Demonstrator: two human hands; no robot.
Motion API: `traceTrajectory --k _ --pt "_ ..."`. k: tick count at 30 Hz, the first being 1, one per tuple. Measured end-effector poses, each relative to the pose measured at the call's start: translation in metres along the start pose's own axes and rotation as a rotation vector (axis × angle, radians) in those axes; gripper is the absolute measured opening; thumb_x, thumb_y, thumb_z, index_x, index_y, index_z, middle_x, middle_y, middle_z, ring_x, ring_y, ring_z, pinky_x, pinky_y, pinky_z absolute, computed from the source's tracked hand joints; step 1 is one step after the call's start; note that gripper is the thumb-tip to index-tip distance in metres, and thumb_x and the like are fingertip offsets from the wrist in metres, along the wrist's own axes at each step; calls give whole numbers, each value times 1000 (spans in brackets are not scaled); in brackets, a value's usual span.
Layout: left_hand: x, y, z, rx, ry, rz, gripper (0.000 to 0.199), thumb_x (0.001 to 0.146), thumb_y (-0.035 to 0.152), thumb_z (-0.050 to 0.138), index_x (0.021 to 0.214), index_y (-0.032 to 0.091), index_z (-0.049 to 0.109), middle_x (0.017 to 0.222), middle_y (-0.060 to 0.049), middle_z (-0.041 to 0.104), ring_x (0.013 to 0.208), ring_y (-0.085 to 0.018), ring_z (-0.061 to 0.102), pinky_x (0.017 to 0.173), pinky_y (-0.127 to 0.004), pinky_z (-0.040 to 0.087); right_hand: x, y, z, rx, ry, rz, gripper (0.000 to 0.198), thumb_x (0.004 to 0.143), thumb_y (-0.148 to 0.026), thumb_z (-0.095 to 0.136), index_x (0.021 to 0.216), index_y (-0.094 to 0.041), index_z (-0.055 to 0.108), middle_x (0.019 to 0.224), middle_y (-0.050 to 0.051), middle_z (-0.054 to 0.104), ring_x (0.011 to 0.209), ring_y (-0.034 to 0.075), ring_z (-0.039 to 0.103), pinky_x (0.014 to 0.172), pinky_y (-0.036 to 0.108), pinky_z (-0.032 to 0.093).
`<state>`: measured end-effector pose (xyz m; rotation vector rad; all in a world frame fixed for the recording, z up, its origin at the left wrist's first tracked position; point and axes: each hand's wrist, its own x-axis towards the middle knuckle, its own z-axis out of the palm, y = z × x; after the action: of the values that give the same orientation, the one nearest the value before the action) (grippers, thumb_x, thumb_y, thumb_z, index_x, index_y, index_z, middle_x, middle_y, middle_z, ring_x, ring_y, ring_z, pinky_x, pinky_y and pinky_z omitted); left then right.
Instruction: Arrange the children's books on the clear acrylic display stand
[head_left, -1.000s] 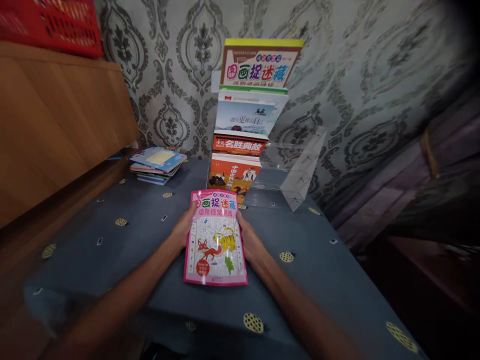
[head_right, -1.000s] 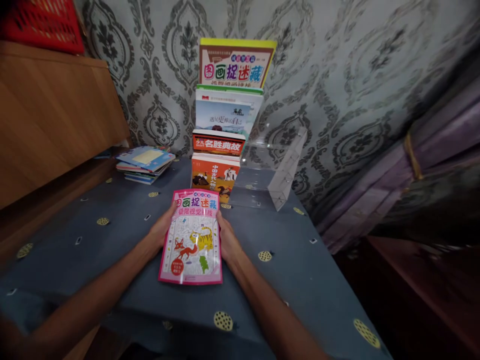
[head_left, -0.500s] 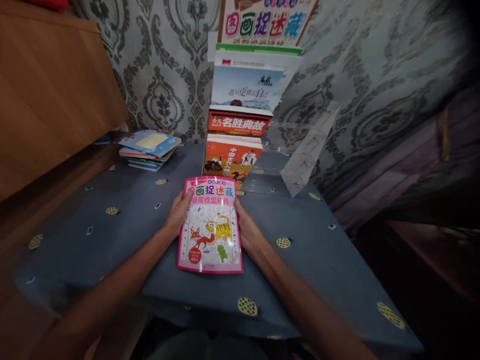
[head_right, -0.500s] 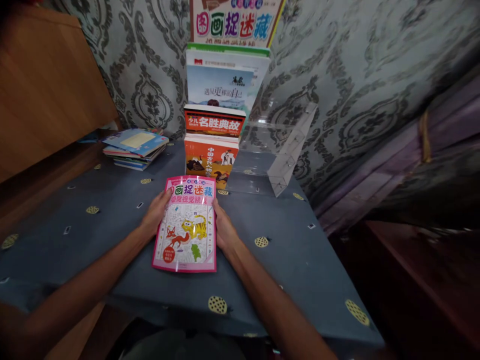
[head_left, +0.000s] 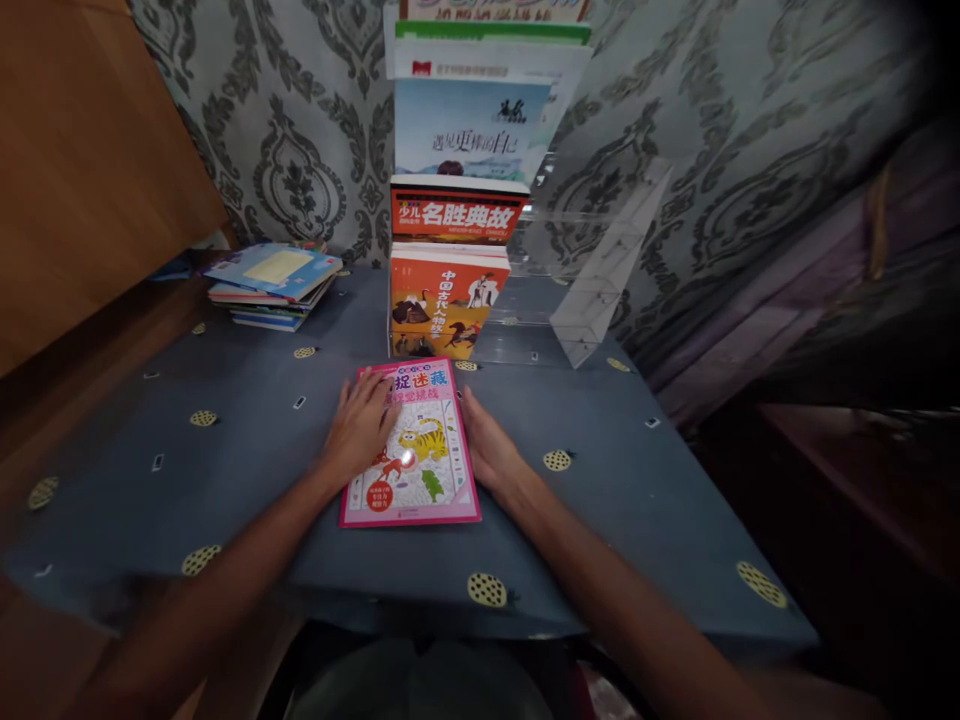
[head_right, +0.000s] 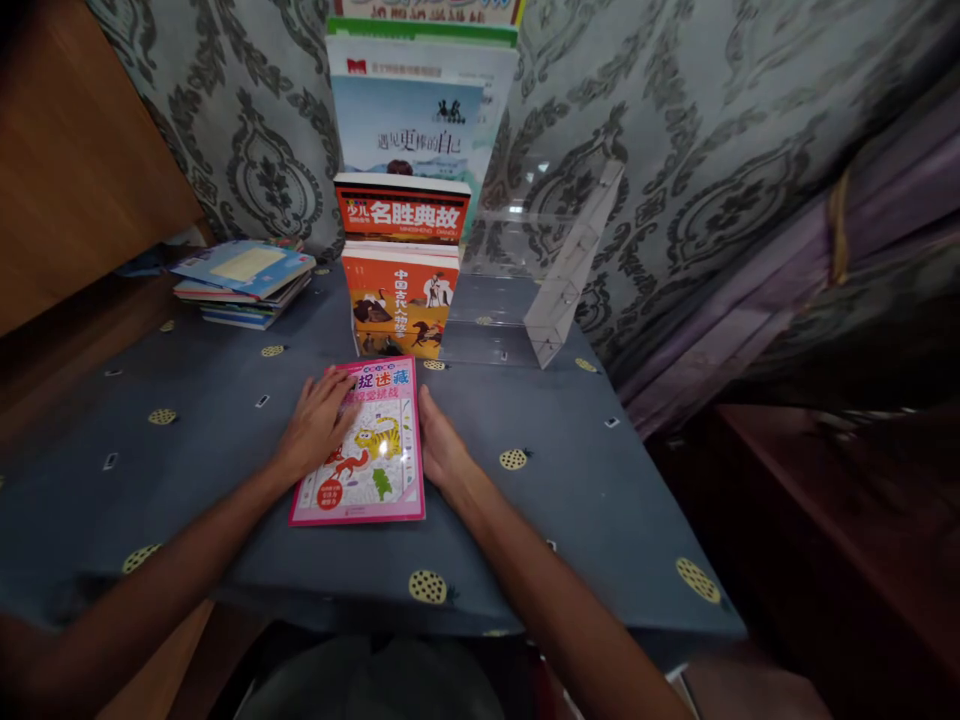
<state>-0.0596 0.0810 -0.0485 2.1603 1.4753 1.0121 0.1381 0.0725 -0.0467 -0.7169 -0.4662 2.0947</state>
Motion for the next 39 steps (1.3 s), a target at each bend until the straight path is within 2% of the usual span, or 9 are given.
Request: traceTrajectory --k 5,11,16,20,25,28,31,36,39 --pt "-12 24 -1 -98 -205 124 42 95 38 56 135 26 61 155 -10 47 149 -29 33 125 -54 16 -2 -5 0 -1 -87 5 56 98 -60 43 129 -17 60 112 14 75 112 31 69 103 54 49" --pt "-27 55 -6 -203 -529 436 35 96 32 56 130 34 65 151 -6 53 145 -26 43 124 -53 21 -2 -8 3 -37 -2 5 65 100 -63 31 129 -13 61 105 14 77 110 29 69 107 50 48" --pt "-32 60 -9 -95 -548 699 36 98 24 50 130 26 65 148 -6 56 144 -23 44 124 -50 25 -3 -8 6 -94 -49 27 70 97 -68 34 127 -13 62 111 16 76 113 30 68 107 52 47" --pt "-32 61 -11 -72 -525 767 33 96 20 50 122 25 69 146 -5 59 144 -20 43 123 -48 29 -4 -7 5 -116 -82 54 68 93 -70 41 119 -13 66 110 15 76 112 31 68 105 51 48" --pt "-33 65 -9 -238 -444 667 24 96 22 51 109 24 71 125 -6 72 123 -19 62 112 -44 44 -8 -4 2 -93 -49 57 57 95 -63 45 114 -14 68 106 13 77 109 29 69 103 48 50" --pt "-31 64 -8 -220 -236 434 24 98 24 48 107 19 69 111 -11 71 105 -20 66 94 -39 53 -13 -2 3 -84 -55 35 52 93 -58 51 120 -15 65 109 12 76 109 29 69 101 49 52" --pt "-25 60 -11 -146 -74 153 20 97 31 52 106 18 64 102 -8 64 94 -21 62 85 -37 52 -20 0 8 -66 -51 18 51 94 -57 52 123 -17 63 108 11 76 108 29 70 99 50 53" --pt "-14 60 -20 -211 -43 0 21 95 40 55 97 20 59 95 -3 61 85 -18 59 79 -33 48 -26 7 20 -72 -63 -65 46 91 -53 60 123 -20 64 112 9 76 109 29 70 99 50 53" --pt "-12 57 -18 -283 -90 -46 24 95 42 52 104 21 59 89 -2 62 78 -17 59 73 -31 48 -25 14 24 -94 -21 -193 50 85 -46 71 129 -24 60 118 6 75 111 27 70 99 48 54"
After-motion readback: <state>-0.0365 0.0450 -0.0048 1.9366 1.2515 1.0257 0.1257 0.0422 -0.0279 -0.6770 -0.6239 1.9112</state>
